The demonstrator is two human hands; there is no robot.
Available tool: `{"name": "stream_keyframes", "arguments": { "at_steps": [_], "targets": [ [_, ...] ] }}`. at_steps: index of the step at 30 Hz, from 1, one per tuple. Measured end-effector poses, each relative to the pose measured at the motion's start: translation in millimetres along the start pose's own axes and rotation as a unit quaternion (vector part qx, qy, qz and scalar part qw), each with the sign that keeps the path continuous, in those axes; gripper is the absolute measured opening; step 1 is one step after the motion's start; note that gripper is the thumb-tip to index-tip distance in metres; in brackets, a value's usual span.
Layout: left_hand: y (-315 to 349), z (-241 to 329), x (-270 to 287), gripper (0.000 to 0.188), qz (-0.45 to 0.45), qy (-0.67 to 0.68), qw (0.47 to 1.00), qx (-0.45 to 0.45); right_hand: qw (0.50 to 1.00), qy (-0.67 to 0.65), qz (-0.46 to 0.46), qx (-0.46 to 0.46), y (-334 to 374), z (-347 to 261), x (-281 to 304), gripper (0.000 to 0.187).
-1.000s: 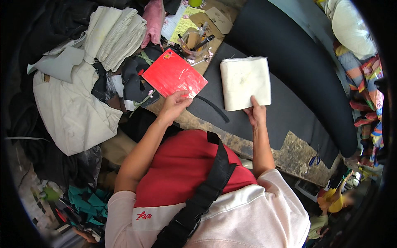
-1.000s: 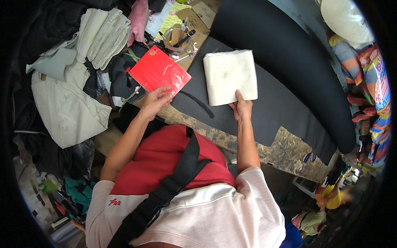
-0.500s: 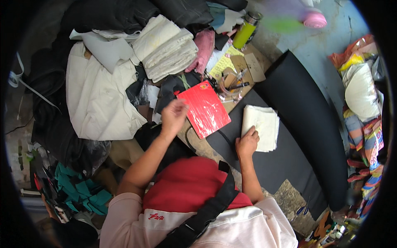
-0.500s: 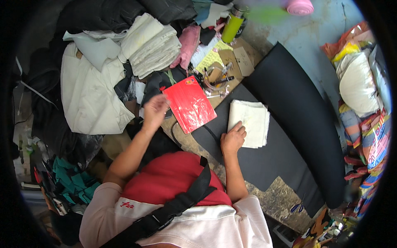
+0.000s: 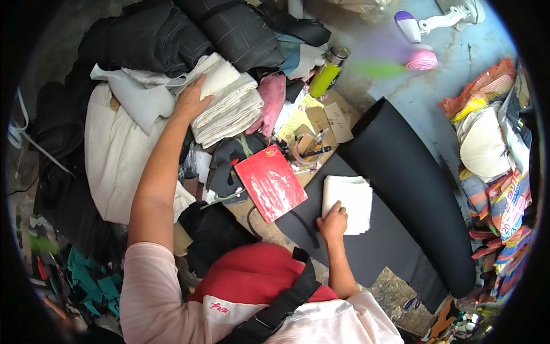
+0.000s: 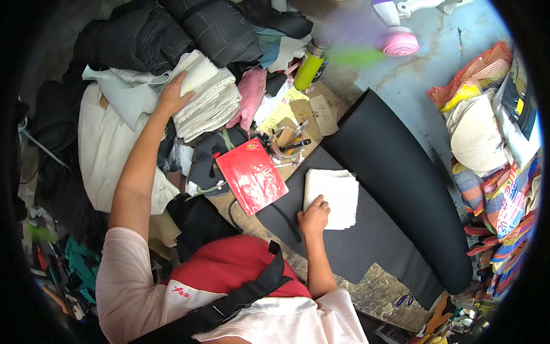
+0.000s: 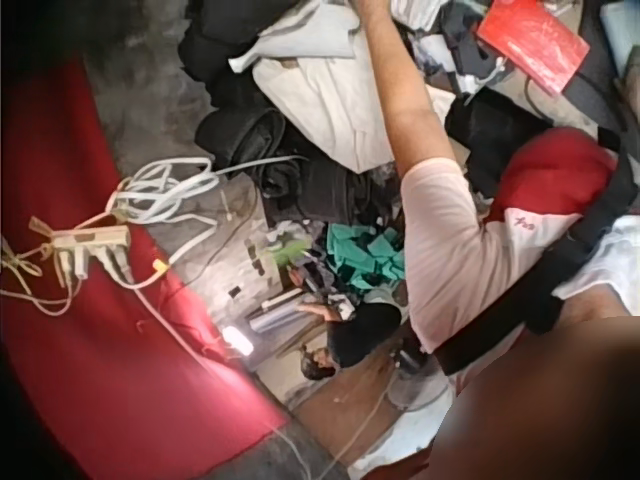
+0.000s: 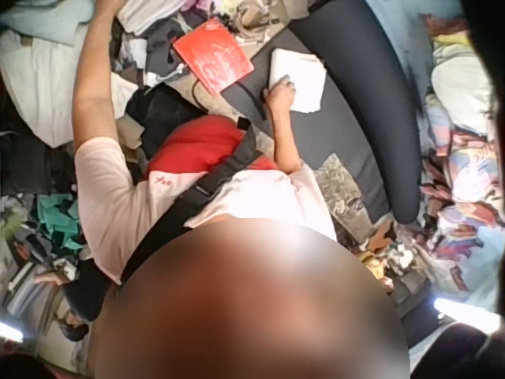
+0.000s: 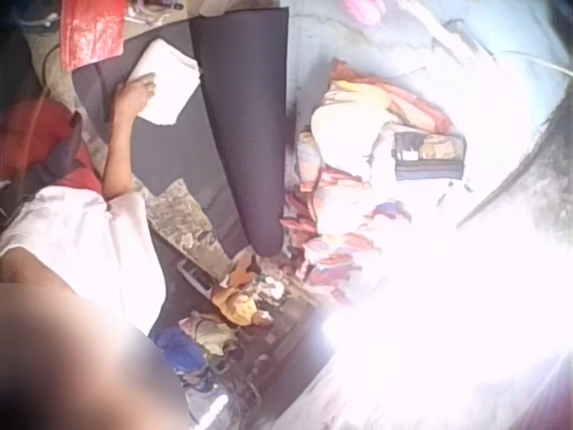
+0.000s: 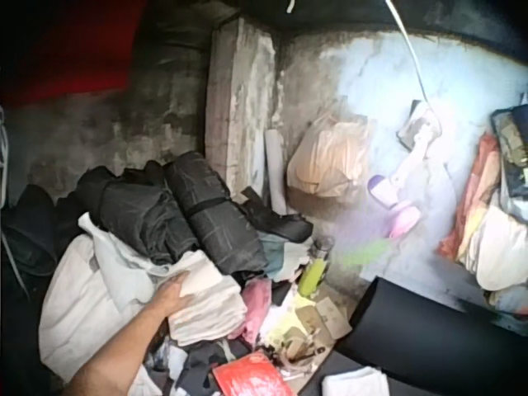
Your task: The person marks a rolled piece of dark fabric with a white marker, writes in a notebook, and then cuts the fabric with scissors. They also sort through piles of fabric pieces and place some on the table.
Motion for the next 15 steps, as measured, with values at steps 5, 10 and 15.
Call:
{"name": "stream_keyframes", "arguments": {
  "at_steps": [5, 10, 15],
  "targets": [
    [-25.3, -48.2, 34.6, 0.056, 0.064, 0.077, 0.992, 0.072, 0.997, -0.048, -0.014, 0.058, 5.7, -27.1, 46.3, 0.066],
    [-11.5, -40.4, 44.6, 0.029, 0.148, 0.243, 0.957, 0.046, 0.945, -0.199, 0.041, 0.256, 3.7, -108.0, 95.4, 0.047],
    [-4.2, -32.1, 46.7, 0.021, 0.114, 0.143, 0.982, -0.042, 0.832, -0.296, 0.118, 0.455, -20.0, -216.8, 115.6, 0.026]
  ]
}}
Point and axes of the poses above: each hand's wrist, its own y-axis away from the middle knuckle, its own x-axis out of the back of the hand, z = x × y, the point moved 5 cm from there along -y, towards the middle knuckle, and after that the axes turned 3 degrees about -x, right-handed, at the moved point
